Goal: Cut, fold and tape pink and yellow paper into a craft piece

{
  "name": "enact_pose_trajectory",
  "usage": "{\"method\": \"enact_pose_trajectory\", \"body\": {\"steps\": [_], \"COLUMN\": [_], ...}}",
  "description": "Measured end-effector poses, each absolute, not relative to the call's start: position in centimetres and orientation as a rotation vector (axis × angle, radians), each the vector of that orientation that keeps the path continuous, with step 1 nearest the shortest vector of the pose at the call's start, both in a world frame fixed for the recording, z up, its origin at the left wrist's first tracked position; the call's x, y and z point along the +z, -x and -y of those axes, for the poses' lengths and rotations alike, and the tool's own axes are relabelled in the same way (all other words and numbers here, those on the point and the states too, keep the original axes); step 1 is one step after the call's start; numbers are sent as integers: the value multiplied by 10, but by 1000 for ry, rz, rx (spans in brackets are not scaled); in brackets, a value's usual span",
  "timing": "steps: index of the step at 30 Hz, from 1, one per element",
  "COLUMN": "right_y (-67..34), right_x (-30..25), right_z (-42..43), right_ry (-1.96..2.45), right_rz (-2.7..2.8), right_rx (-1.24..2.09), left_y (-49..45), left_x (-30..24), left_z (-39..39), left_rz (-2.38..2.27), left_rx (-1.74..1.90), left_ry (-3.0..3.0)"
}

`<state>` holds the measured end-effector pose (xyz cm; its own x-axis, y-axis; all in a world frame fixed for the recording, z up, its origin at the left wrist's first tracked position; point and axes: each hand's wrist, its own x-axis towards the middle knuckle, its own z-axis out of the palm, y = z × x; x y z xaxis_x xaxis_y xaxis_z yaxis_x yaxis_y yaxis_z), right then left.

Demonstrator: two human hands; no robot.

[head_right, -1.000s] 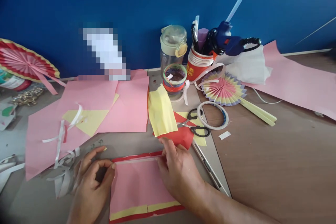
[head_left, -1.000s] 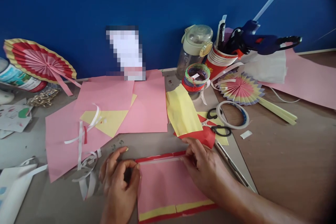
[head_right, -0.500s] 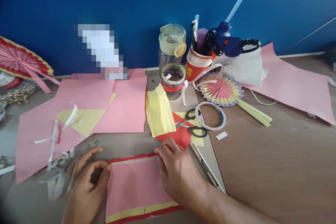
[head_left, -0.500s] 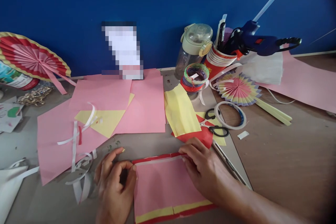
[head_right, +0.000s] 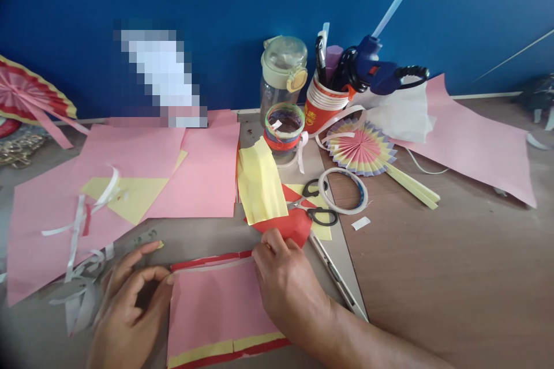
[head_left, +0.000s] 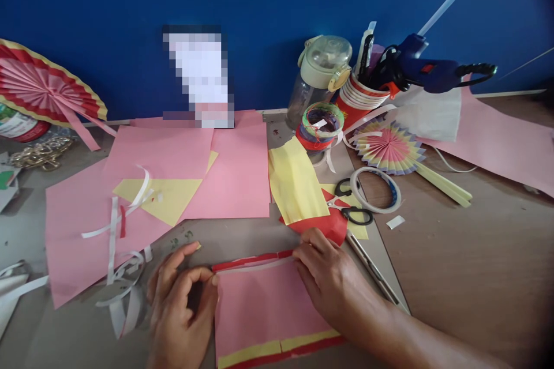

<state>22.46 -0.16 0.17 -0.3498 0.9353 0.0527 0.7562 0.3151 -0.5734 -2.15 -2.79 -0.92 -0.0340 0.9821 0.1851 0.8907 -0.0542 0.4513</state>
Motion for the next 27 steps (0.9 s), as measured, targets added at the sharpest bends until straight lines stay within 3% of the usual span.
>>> {"method": "enact_pose_trajectory", "body": {"steps": [27], "right_y": [-225], "right_x": [2], "right_z": [4], "right_ry": [1437], "right_rz": [2168], "right_rx": [810], "left_y": [26], "left_x": [9], "left_z": [46], "left_rz": [-1662], "left_rx": [829], "left_ry": [-2332]}}
